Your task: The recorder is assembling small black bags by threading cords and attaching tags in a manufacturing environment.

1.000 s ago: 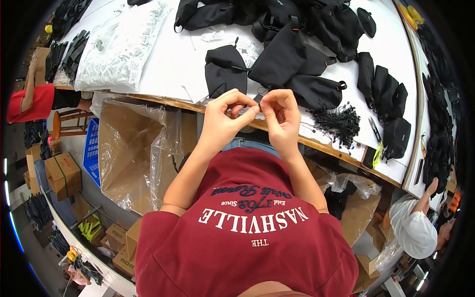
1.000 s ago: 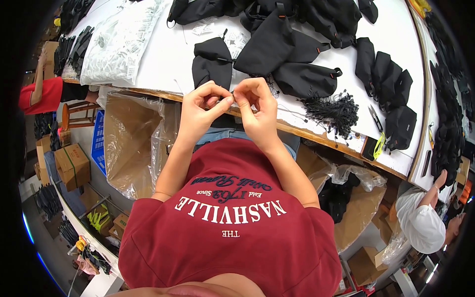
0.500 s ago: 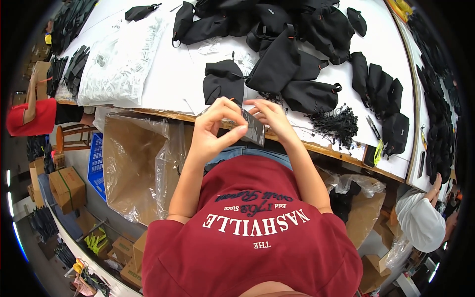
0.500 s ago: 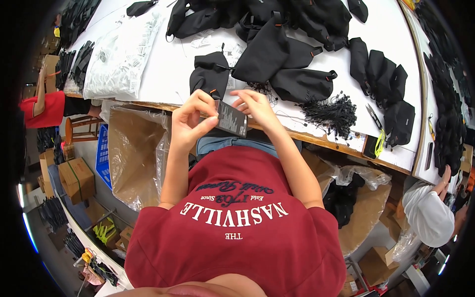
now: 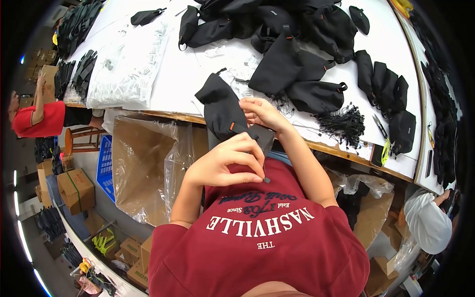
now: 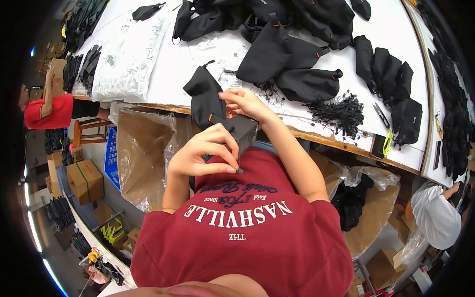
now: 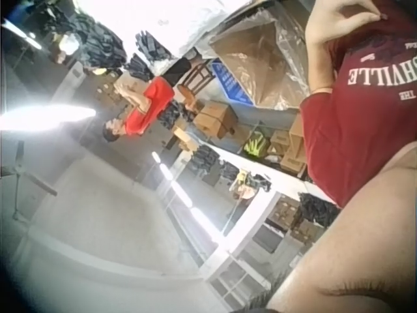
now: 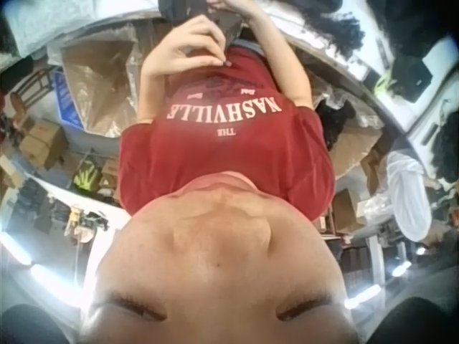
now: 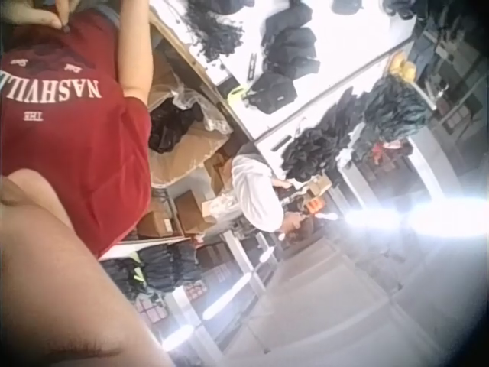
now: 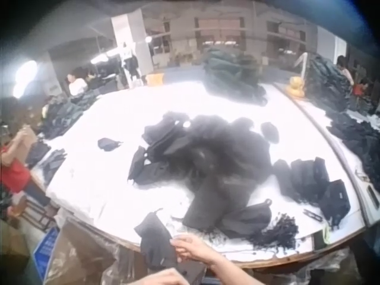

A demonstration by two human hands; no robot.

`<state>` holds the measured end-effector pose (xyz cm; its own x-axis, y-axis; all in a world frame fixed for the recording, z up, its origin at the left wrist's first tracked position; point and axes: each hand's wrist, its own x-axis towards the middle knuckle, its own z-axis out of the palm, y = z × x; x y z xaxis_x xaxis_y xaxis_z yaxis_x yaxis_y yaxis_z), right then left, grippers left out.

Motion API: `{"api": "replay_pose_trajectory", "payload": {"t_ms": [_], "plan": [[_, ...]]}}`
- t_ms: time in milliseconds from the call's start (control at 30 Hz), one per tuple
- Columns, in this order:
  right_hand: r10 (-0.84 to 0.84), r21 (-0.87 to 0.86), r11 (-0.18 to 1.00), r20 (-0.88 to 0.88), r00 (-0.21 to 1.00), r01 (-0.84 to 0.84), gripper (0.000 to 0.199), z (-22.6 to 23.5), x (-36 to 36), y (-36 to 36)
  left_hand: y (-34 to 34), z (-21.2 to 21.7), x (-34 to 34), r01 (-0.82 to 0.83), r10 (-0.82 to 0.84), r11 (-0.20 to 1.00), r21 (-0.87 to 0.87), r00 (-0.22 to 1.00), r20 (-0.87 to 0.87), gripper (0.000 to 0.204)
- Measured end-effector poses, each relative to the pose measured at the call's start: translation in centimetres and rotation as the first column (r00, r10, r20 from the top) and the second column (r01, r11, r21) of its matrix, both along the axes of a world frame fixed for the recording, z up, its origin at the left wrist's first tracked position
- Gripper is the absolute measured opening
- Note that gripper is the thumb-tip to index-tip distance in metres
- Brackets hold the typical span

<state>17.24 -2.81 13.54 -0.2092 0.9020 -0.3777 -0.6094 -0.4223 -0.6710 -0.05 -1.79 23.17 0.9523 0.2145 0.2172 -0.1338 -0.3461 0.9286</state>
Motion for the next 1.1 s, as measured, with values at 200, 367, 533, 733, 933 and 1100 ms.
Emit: {"api": "replay_pose_trajectory", "payload": {"t_ms": [200,367,533,733,933,1100], "plan": [[0.048,0.275,0.946,0.406,0.912,-0.172,0.013,3.2,2.0,-2.1,0.7,2.3,-2.4,-0.249,0.252,0.954,-0.166,0.968,-0.003,0.058],[-0.128,0.389,0.878,0.751,0.647,-0.278,0.014,8.3,2.7,-4.4,1.9,2.3,-1.2,-0.352,0.456,0.721,0.597,0.89,-0.026,0.058],[-0.246,0.41,0.855,0.86,0.447,-0.317,0.014,9.3,2.5,-6.2,1.8,0.3,-1.1,-0.35,0.437,0.583,0.733,0.896,0.08,0.03],[-0.319,0.431,0.851,0.879,0.355,-0.301,0.013,9.4,2.1,-6.8,1.8,0.1,-0.6,-0.358,0.355,0.637,0.683,0.923,0.152,0.024],[-0.241,0.356,0.859,0.916,0.322,-0.368,0.015,10.4,2.2,-7.0,1.9,0.3,-0.6,-0.405,0.425,0.658,0.635,0.896,0.131,0.031],[-0.235,0.368,0.851,0.905,0.355,-0.375,0.015,10.2,1.9,-7.3,2.2,0.0,-1.0,-0.361,0.344,0.576,0.734,0.921,0.184,0.036]]}}
